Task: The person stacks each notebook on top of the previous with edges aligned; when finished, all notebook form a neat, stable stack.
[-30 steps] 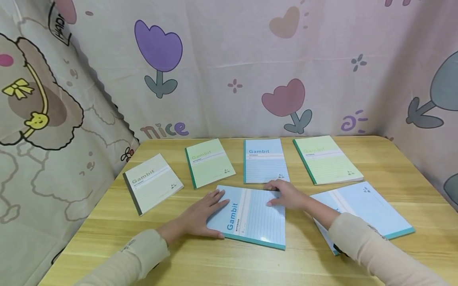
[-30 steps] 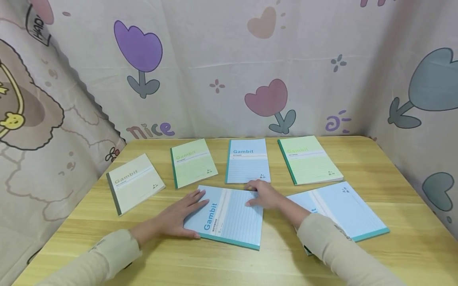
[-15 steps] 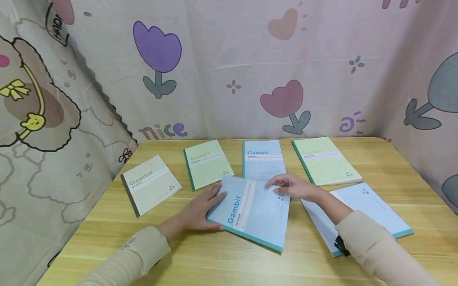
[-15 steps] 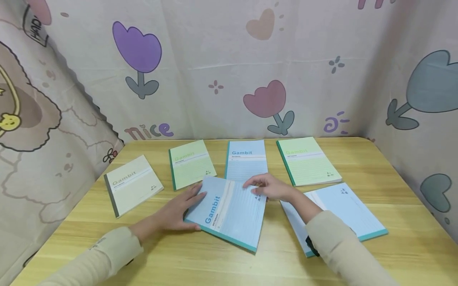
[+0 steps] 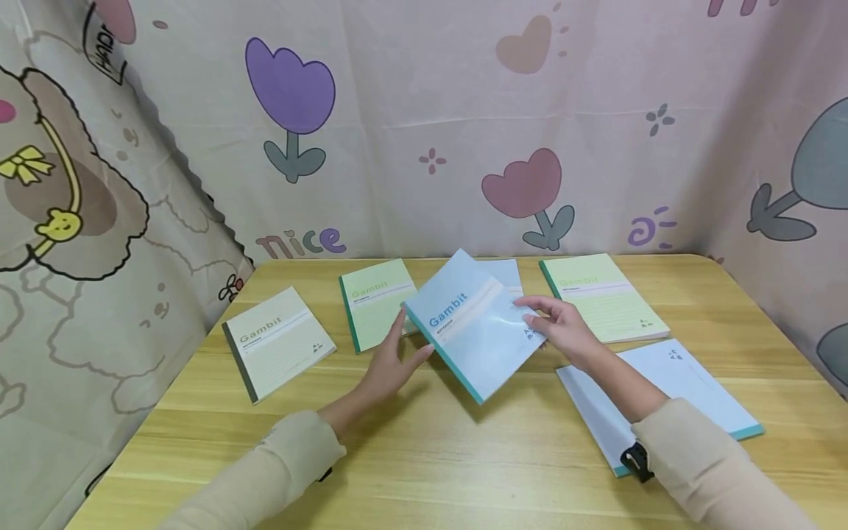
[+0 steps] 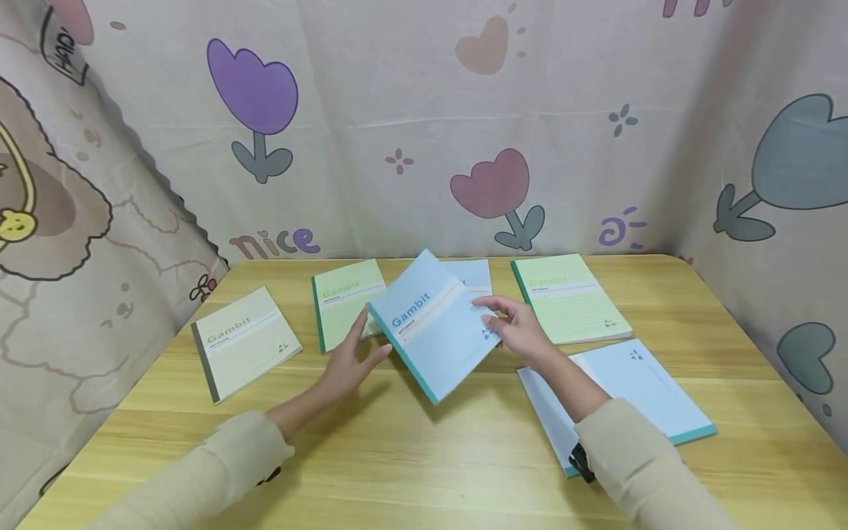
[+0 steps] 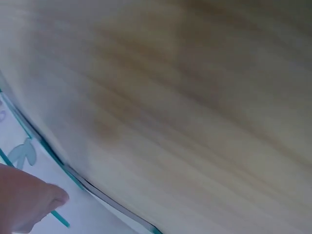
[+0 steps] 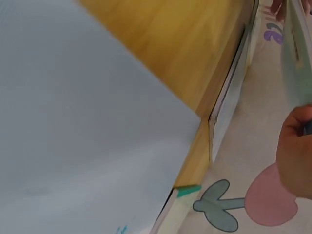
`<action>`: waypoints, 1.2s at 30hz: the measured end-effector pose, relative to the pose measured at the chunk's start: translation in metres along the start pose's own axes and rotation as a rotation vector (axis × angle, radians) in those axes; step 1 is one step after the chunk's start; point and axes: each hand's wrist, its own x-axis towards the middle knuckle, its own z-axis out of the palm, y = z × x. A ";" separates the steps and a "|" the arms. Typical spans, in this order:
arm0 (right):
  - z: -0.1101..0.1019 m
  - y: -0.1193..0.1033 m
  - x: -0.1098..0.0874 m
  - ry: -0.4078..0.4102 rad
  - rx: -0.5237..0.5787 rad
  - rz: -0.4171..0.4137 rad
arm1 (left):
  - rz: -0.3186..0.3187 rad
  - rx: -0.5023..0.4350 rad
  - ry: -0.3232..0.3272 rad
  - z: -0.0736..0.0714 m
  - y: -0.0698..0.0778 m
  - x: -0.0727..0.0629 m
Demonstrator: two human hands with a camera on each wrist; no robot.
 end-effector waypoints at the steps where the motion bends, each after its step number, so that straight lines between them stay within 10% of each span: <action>1: 0.003 -0.001 0.000 0.042 0.016 0.006 | -0.015 -0.058 -0.006 0.004 0.003 0.002; 9: 0.020 -0.003 0.006 0.248 0.136 0.061 | -0.081 -0.360 -0.012 0.033 0.027 0.017; 17: 0.018 -0.002 0.014 0.291 0.095 0.059 | -0.011 -0.378 0.050 0.037 0.040 0.037; 27: 0.003 0.016 0.032 0.194 -0.344 -0.023 | 0.026 -0.050 -0.066 0.025 0.027 0.071; 36: 0.001 0.033 0.045 0.140 -0.514 -0.051 | 0.093 0.153 -0.170 0.031 0.010 0.088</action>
